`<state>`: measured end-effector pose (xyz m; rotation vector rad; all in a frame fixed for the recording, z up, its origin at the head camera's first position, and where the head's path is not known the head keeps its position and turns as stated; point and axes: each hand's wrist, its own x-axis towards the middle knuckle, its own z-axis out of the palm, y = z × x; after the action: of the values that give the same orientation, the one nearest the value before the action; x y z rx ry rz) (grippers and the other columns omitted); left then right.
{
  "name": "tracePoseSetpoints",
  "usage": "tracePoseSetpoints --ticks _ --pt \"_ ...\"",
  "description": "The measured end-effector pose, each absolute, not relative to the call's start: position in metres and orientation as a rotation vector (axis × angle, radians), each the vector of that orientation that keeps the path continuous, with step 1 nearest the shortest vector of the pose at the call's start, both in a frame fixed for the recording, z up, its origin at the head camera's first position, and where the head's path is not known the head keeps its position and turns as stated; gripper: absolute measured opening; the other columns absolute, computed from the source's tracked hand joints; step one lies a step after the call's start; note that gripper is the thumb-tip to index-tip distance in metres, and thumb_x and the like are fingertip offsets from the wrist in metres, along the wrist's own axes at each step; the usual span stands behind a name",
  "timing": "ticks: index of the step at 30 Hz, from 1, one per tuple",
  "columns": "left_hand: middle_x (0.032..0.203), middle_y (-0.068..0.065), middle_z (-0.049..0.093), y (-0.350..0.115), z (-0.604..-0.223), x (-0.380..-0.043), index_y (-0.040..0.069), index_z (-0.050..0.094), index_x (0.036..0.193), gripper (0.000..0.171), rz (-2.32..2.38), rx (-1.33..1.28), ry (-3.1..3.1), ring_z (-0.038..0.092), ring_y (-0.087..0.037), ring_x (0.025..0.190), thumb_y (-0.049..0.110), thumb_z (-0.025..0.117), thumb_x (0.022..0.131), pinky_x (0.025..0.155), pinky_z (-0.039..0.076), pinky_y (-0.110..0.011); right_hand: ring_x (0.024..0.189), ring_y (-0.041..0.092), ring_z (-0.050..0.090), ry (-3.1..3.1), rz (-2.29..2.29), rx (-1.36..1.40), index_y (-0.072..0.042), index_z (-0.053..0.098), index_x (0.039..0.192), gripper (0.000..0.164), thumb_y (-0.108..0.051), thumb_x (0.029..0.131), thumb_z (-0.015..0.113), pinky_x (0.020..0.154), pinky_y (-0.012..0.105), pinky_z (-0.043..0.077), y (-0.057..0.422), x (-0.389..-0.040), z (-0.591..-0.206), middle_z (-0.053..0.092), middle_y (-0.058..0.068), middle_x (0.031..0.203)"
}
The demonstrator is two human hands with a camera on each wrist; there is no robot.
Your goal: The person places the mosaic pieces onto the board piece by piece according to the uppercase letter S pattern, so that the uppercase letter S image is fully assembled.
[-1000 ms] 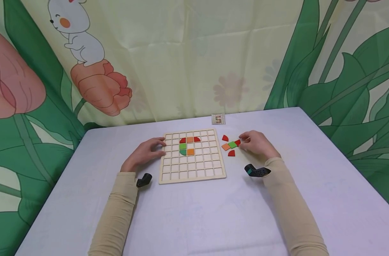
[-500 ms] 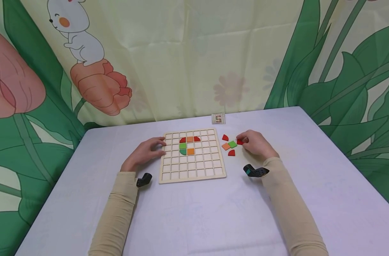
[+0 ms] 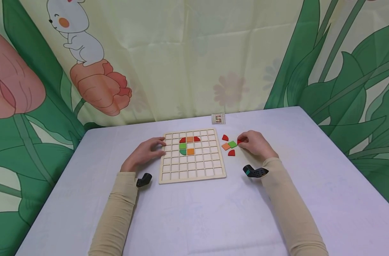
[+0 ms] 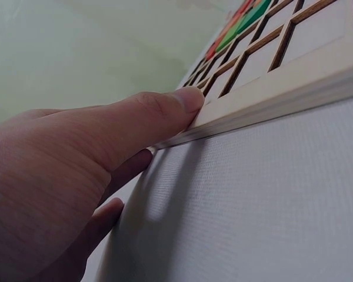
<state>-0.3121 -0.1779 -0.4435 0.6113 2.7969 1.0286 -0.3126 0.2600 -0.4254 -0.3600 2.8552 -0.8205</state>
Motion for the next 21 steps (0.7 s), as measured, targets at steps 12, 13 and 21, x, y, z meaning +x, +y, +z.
tracePoseSetpoints --ticks 12,13,21 --pt "0.146 -0.006 0.049 -0.178 -0.442 -0.311 0.009 0.065 0.117 0.036 1.035 0.599 2.795 0.035 -0.024 0.141 0.026 0.075 0.087 0.117 0.026 -0.04 0.097 0.029 0.057 2.875 -0.863 -0.403 0.002 0.065 0.119 0.03 -0.014 0.094 0.065 0.089 0.046 0.049 0.239 -0.308 -0.415 0.066 0.016 0.11" --pt "0.146 -0.007 0.049 -0.178 -0.442 -0.311 0.009 0.065 0.117 0.036 1.034 0.598 2.795 0.036 -0.024 0.141 0.026 0.075 0.087 0.117 0.026 -0.04 0.095 0.028 0.058 2.866 -0.871 -0.418 0.002 0.066 0.119 0.029 -0.013 0.094 0.066 0.087 0.044 0.05 0.234 -0.307 -0.414 0.067 0.015 0.108" --pt "0.147 -0.006 0.048 -0.178 -0.444 -0.312 0.01 0.064 0.118 0.036 1.014 0.601 2.803 0.035 -0.025 0.141 0.026 0.075 0.088 0.117 0.025 -0.04 0.084 0.022 0.058 2.808 -0.91 -0.606 0.001 0.068 0.114 0.026 -0.01 0.09 0.069 0.071 0.034 0.052 0.186 -0.296 -0.408 0.064 0.01 0.099"
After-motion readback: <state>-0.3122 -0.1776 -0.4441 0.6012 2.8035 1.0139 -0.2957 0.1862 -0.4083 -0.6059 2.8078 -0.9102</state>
